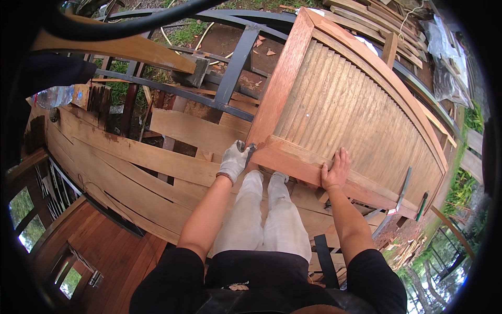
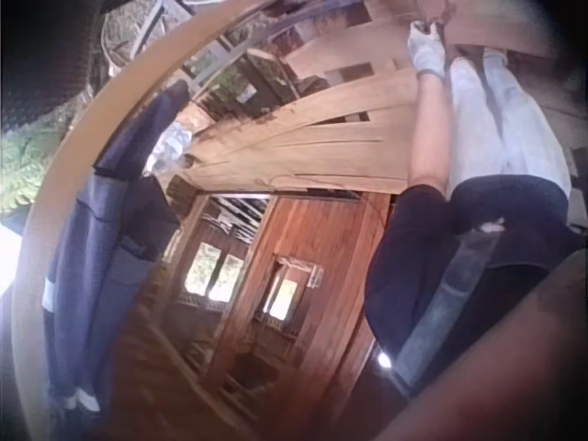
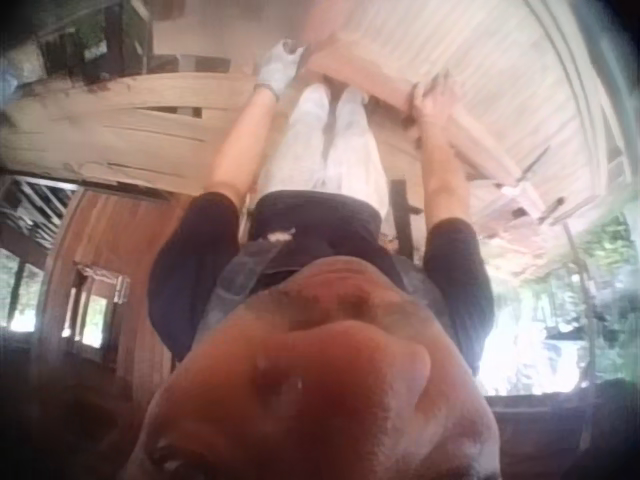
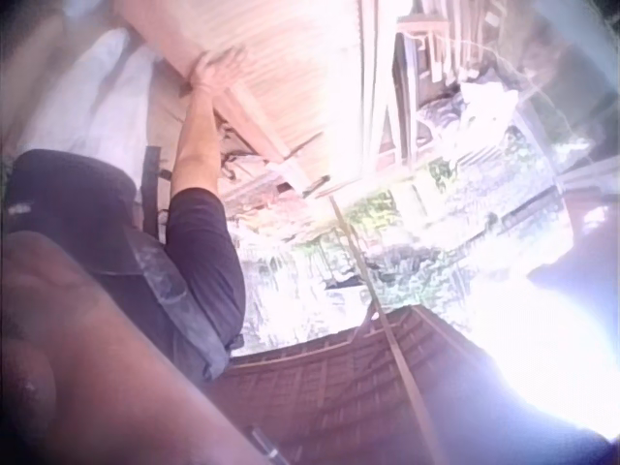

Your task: The person uses a hand saw to cut a wooden plank, then fits the piece into a slatted wooden frame. They apply glue to the joints and press the wood into place to assemble the furniture.

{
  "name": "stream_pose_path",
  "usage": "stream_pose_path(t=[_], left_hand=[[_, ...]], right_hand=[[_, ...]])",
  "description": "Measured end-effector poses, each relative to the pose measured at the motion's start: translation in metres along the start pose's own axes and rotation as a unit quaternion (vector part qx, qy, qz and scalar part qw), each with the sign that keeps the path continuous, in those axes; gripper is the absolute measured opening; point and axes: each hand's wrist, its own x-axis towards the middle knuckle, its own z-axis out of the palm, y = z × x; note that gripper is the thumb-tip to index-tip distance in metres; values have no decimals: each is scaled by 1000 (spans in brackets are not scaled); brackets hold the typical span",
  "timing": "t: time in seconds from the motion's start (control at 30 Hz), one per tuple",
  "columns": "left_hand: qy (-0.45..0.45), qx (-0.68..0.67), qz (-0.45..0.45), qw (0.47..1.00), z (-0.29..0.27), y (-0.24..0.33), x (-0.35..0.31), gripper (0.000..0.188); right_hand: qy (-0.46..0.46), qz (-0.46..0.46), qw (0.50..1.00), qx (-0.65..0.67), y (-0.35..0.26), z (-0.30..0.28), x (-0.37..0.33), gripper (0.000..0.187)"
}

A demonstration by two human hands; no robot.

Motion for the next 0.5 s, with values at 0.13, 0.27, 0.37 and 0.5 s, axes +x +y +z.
stream_pose_path(t=[0.13,0.27,0.37,0.5], left_hand=[[-102,-256,-27,961,12,-31,5,33],[-123,-397,-20,909,19,-47,8,20],[-108,-417,-13,902,24,-49,7,20],[-83,-466,-48,879,30,-46,4,22]], right_hand=[[-3,15,1000,14,1,2,-4,70],[0,25,999,24,2,1,-2,70],[-9,37,999,22,-1,-2,-3,69],[-4,40,999,35,0,-5,0,69]])
